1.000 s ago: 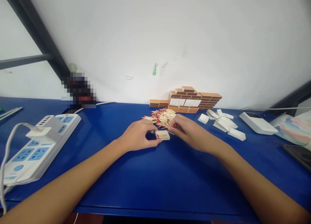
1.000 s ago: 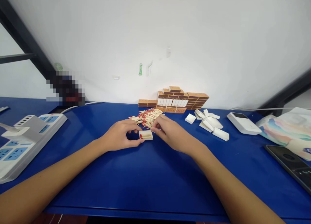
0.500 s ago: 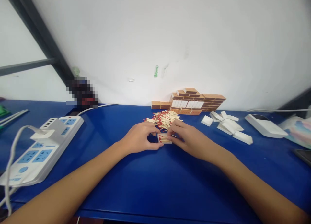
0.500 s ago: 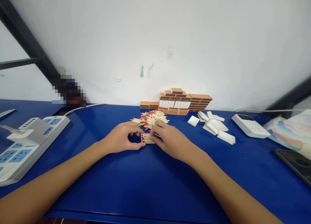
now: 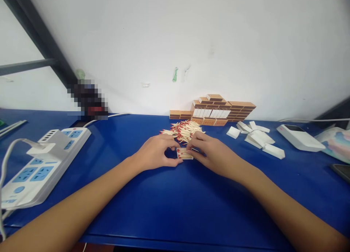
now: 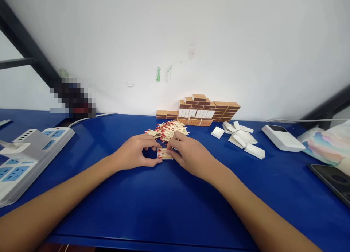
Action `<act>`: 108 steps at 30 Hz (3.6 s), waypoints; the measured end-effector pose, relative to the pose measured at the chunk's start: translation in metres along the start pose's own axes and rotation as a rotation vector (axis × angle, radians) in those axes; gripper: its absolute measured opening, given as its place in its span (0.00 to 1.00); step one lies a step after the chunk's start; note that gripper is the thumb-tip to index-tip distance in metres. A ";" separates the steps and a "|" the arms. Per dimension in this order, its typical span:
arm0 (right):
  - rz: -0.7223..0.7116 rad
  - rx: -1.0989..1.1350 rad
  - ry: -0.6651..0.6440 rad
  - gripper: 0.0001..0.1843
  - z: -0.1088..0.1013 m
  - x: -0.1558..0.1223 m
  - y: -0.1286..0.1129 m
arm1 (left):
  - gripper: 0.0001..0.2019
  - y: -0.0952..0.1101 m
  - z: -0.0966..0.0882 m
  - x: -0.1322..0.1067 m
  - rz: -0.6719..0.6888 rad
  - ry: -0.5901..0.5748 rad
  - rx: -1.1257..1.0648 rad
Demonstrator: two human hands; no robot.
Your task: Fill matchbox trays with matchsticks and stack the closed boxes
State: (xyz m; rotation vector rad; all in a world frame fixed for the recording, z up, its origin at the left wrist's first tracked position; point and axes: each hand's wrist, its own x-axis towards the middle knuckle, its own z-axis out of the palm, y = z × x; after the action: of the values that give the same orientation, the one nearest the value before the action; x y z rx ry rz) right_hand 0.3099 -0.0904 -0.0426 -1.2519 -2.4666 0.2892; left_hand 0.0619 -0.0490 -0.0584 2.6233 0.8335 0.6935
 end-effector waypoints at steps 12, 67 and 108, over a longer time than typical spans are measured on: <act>0.023 -0.019 -0.030 0.06 -0.002 0.000 -0.003 | 0.15 0.000 0.000 -0.001 0.002 0.007 0.024; 0.078 0.071 -0.002 0.07 -0.011 -0.001 0.005 | 0.14 0.009 -0.002 -0.003 -0.034 -0.029 0.075; 0.081 0.179 0.200 0.13 -0.012 0.004 0.004 | 0.13 0.009 -0.002 -0.002 -0.030 -0.004 0.058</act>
State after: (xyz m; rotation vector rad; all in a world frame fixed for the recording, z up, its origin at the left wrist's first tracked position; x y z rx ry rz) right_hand 0.3151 -0.0849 -0.0322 -1.2421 -2.1751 0.3773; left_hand 0.0634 -0.0575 -0.0536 2.6567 0.9035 0.6651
